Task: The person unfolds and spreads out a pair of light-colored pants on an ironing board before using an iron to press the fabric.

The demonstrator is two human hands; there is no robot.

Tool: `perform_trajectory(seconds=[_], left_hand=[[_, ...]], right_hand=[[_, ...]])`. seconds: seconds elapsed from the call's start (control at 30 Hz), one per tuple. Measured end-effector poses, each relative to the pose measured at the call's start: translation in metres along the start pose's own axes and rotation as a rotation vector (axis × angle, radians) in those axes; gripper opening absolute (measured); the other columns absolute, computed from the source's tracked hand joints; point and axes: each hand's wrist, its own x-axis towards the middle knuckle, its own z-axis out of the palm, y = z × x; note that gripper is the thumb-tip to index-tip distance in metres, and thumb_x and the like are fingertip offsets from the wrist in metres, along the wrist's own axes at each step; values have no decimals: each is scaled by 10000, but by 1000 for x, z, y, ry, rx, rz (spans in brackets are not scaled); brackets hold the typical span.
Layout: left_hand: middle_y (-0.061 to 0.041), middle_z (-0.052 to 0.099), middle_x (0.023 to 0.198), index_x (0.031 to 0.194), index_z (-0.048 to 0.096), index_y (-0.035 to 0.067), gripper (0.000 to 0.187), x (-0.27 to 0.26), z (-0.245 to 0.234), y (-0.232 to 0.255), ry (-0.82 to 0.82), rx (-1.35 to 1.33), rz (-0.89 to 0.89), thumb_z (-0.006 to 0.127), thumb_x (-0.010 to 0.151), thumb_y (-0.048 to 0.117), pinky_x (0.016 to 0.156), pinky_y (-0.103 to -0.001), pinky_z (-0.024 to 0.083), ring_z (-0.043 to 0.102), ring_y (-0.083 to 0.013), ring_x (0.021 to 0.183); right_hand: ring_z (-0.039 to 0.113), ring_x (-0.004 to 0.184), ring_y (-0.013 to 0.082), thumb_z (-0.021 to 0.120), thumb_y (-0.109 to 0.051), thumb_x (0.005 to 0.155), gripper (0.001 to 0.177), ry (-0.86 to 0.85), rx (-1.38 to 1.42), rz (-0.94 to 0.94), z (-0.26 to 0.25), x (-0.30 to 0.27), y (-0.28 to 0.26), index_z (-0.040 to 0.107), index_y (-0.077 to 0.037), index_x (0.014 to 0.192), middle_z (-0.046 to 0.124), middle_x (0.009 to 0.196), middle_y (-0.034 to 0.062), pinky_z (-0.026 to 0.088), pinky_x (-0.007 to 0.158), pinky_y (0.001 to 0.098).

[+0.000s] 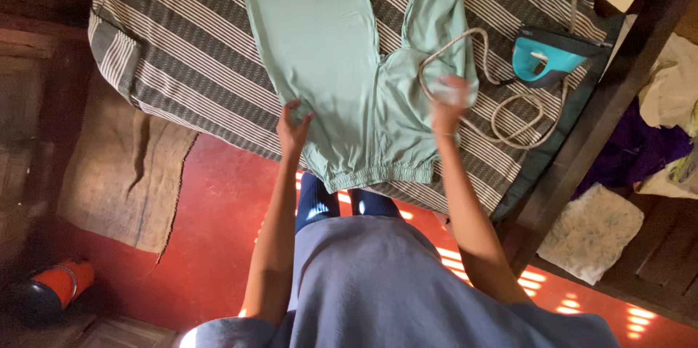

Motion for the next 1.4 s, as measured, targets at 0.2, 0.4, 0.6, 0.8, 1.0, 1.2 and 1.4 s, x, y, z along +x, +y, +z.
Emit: perform_trajectory(seconds=[0.2,0.4,0.6,0.8,1.0,1.2,1.4], left_hand=[[-123,681,849,1136,628,69,356,-12,-30,16,-188,-16,-41,737,806,147,677,-320,532,678,-194,745],[-114,629,661,1089,676,112,381,-108,-65,-34,-503,184,-136,794,743,219,562,-360,487,604,-211,573],[-97,674,961,1057,700,177,315,-188,-71,-30,-805,316,-89,749,746,183,750,-364,548,655,-249,894],[-117,558,1154,1147,624,122,444,-114,-18,57,-458,504,99,757,737,225,877,-450,465,520,-329,1129],[-131,494,1334,1298,515,94,603,-58,106,101,-527,480,413,738,763,258,1012,-493,349,437,-329,1231],[-109,485,1344,1292,519,118,583,-63,127,117,-532,460,395,730,771,272,1057,-549,294,415,-299,1270],[-92,533,1311,1300,520,145,546,-33,60,86,-234,372,208,733,799,191,1002,-471,393,485,-304,1205]], right_hand=[[511,1125,369,715,-390,807,460,-707,-584,-332,64,43,-87,619,-203,1216,562,1201,185,363,934,526],[678,848,239,642,-501,834,363,-1315,-729,123,-7,-6,-65,598,-224,1064,711,855,29,454,857,440],[615,1024,224,751,-434,733,431,-1435,-540,27,-60,-56,-50,637,-268,1114,685,1140,-14,415,901,431],[525,817,140,733,-282,880,364,120,2,165,-105,-7,18,460,-84,1019,501,947,29,497,755,304],[520,1000,169,771,-75,748,584,537,105,281,-135,34,96,415,-38,1209,488,1126,35,532,836,379],[558,1038,182,744,-143,982,398,167,473,240,-141,73,139,542,7,1290,604,1161,72,479,928,346],[600,825,161,674,-279,1001,325,102,387,314,-176,105,57,549,-1,1114,625,971,83,501,763,326]])
